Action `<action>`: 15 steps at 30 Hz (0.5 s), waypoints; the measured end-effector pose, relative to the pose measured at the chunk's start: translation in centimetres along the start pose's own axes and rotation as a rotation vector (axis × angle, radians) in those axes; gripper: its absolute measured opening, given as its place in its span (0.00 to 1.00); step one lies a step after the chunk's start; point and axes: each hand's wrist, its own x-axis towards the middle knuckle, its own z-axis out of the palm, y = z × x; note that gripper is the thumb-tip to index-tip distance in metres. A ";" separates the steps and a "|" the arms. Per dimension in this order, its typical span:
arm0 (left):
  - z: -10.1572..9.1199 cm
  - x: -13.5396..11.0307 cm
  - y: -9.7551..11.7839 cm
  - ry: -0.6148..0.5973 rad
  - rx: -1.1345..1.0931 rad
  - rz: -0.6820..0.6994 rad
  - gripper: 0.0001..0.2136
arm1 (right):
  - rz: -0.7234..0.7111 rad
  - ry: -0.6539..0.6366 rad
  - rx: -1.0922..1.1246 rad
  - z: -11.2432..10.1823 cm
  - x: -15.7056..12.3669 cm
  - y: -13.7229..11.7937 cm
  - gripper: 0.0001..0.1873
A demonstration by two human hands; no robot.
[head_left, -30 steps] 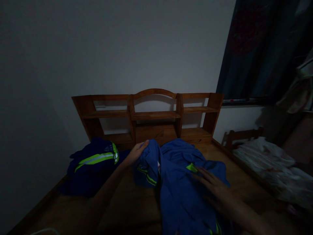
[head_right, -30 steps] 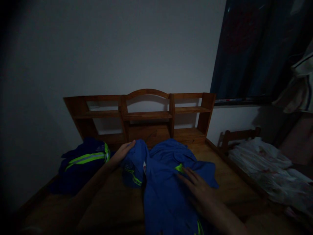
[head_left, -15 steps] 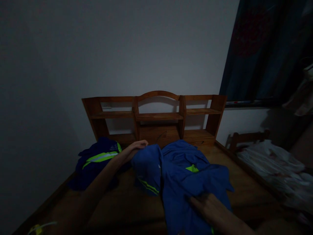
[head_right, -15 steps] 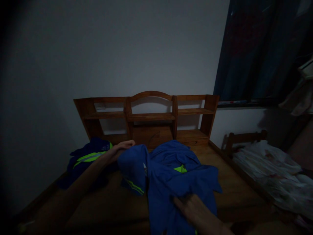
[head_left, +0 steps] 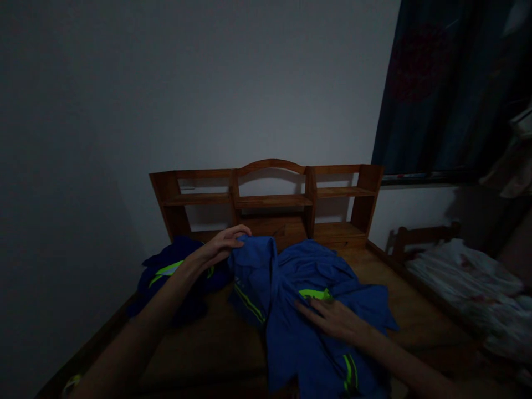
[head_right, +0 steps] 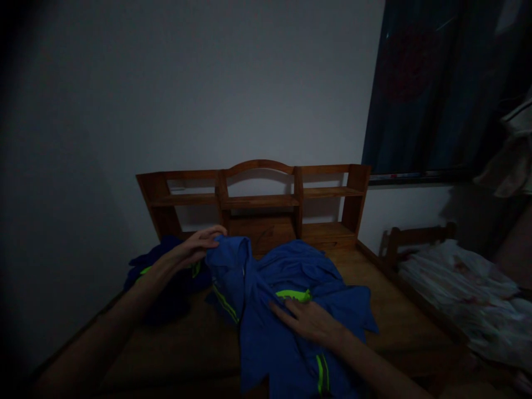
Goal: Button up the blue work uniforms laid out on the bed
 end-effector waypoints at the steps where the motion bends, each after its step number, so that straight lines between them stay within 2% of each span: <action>1: -0.1 0.0 0.4 0.030 0.045 0.031 0.17 | 0.004 0.024 -0.015 -0.7 0.2 0.4 0.17; 4: -1.1 -0.2 2.8 0.106 0.360 0.127 0.18 | 0.039 0.101 -0.070 -3.6 1.1 3.3 0.15; 7: -2.4 0.4 7.1 0.145 0.836 0.248 0.19 | 0.111 0.210 -0.145 -8.1 3.7 8.0 0.14; 8: -2.8 0.8 8.9 0.173 0.997 0.302 0.19 | 0.143 0.269 -0.189 -10.1 5.1 9.6 0.14; 10: -3.1 2.0 12.6 0.271 1.283 0.414 0.17 | 0.196 0.450 -0.412 -14.8 8.9 12.4 0.15; 13: -3.1 3.8 18.7 0.548 1.510 0.547 0.18 | 0.237 0.517 -0.626 -22.3 15.1 15.2 0.38; 15: -2.8 4.7 22.7 0.693 1.613 0.567 0.22 | 0.257 0.553 -0.703 -26.7 18.5 16.3 0.37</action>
